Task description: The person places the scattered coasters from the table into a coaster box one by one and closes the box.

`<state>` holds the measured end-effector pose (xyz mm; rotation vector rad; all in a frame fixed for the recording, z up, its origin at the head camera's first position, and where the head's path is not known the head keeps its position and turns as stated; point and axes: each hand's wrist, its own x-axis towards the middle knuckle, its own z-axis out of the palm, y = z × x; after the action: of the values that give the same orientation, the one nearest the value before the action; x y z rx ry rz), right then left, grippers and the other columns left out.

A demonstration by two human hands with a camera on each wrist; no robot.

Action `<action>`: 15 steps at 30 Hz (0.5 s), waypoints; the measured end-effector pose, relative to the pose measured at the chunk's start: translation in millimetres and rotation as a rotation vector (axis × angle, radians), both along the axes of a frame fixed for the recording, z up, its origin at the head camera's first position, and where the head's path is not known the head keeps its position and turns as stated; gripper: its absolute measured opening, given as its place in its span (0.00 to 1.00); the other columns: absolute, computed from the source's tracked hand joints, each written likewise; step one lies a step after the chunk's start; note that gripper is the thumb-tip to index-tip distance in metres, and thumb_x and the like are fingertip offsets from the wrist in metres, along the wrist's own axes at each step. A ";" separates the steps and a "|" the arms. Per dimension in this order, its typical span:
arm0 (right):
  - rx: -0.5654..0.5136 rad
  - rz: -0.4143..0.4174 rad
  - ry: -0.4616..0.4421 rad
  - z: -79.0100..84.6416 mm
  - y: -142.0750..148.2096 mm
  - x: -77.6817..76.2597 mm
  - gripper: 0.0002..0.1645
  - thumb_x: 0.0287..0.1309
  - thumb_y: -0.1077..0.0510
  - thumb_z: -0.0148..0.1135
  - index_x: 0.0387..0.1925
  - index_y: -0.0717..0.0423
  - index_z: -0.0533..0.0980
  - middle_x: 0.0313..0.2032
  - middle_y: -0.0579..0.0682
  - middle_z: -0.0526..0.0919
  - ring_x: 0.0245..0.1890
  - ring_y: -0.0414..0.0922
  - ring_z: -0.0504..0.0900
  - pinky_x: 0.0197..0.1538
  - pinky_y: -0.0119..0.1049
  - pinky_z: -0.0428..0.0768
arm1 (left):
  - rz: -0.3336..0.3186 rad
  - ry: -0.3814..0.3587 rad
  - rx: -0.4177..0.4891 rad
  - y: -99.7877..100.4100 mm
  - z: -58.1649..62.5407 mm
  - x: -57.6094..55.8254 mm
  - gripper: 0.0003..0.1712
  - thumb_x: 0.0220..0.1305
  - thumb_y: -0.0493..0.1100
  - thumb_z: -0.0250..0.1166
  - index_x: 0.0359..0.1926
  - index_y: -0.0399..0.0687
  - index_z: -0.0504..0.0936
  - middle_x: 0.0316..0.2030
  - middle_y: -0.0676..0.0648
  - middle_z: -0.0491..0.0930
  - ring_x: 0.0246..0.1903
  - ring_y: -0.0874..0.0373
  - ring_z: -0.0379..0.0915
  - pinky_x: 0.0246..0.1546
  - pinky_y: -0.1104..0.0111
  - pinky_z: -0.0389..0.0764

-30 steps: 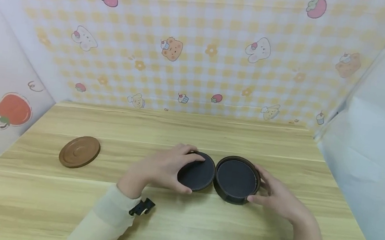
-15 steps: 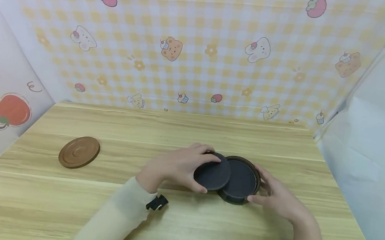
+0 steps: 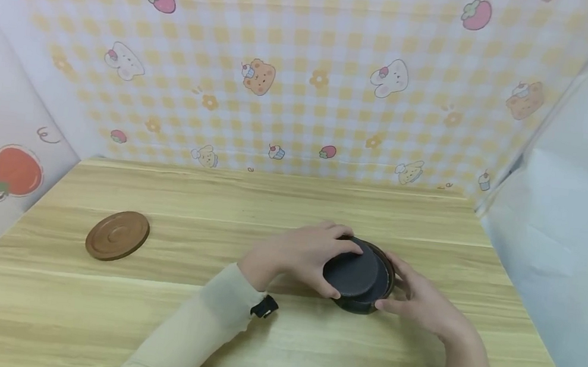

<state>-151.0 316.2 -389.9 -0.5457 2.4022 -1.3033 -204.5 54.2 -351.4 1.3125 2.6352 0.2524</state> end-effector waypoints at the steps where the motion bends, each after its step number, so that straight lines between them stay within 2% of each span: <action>1: -0.001 0.001 0.001 -0.2 -0.4 -0.1 0.54 0.61 0.59 0.67 0.76 0.68 0.45 0.73 0.75 0.49 0.68 0.77 0.58 0.54 0.32 0.77 | -0.005 0.004 -0.007 2.1 0.3 -0.1 0.46 0.52 0.68 0.70 0.70 0.63 0.68 0.68 0.52 0.65 0.62 0.59 0.63 0.58 0.70 0.73; 7: -0.017 0.008 0.003 -0.9 -0.5 0.0 0.53 0.61 0.60 0.67 0.76 0.68 0.45 0.73 0.75 0.50 0.67 0.77 0.58 0.51 0.22 0.75 | -0.019 -0.003 -0.029 14.4 -1.3 -2.7 0.46 0.53 0.69 0.69 0.71 0.64 0.67 0.69 0.52 0.64 0.65 0.59 0.61 0.61 0.68 0.71; 15: -0.020 0.012 0.009 -1.2 -0.7 -0.2 0.53 0.61 0.60 0.67 0.76 0.67 0.46 0.72 0.76 0.51 0.66 0.78 0.60 0.51 0.24 0.76 | -0.006 -0.017 -0.060 26.1 -8.1 -6.7 0.46 0.53 0.71 0.68 0.71 0.68 0.66 0.69 0.55 0.63 0.62 0.62 0.60 0.58 0.68 0.71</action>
<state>-151.2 315.5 -391.1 -0.5714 2.3917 -1.3236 -211.2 80.3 -359.5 1.2929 2.6033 0.1816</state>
